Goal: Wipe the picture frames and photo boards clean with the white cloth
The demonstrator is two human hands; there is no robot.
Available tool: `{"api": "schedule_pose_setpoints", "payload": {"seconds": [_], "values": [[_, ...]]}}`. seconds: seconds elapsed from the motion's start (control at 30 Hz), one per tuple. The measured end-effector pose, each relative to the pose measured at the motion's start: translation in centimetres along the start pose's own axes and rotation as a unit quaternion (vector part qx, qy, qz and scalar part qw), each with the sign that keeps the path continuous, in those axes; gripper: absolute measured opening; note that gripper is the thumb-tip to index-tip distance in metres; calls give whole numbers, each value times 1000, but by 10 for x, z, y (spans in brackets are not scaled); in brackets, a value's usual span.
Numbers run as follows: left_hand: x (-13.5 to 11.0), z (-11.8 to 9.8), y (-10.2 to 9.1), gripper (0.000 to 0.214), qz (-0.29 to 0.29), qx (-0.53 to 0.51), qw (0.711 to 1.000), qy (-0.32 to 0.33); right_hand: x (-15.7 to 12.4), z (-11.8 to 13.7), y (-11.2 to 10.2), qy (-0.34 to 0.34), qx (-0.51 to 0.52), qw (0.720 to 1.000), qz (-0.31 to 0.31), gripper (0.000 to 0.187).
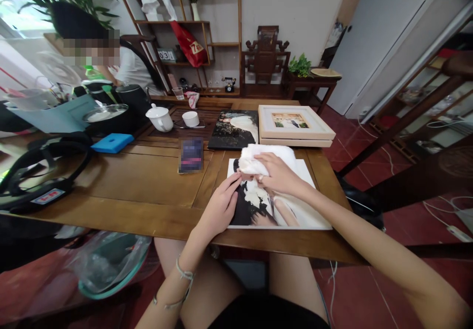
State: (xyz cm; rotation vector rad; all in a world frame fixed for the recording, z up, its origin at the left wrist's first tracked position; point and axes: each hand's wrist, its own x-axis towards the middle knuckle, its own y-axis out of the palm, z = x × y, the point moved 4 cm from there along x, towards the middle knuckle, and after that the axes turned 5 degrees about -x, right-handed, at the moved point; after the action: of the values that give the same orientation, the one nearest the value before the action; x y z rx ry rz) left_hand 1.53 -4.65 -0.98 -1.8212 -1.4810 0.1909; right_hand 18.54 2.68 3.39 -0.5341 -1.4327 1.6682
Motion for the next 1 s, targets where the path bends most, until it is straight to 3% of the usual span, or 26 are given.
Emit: {"api": "schedule_pose_setpoints", "payload": {"seconds": [0.13,0.27,0.53,0.63,0.73,0.9,1.0], "values": [[0,3,1,42,0,7,1000,-13,25,30,8,-50,-10,999,13,47],[-1,3,2,42,-5,1,1000,-20,23,31,10,-63,-18,998,1,48],[-1,2,2,44,10,-12,1000,-17,-32,-49,-10,23,-31,997,-72,55],[-1,3,3,45,8,-7,1000,-18,-51,-58,-14,36,-55,994,-87,55],[-1,3,3,45,4,-5,1000,-18,-72,-29,-11,2,-62,997,-47,59],[-1,3,2,44,9,-19,1000,-9,-106,50,-5,-139,4,988,74,82],[0,3,1,44,14,-30,999,-7,-102,51,-6,-152,54,983,93,77]]}}
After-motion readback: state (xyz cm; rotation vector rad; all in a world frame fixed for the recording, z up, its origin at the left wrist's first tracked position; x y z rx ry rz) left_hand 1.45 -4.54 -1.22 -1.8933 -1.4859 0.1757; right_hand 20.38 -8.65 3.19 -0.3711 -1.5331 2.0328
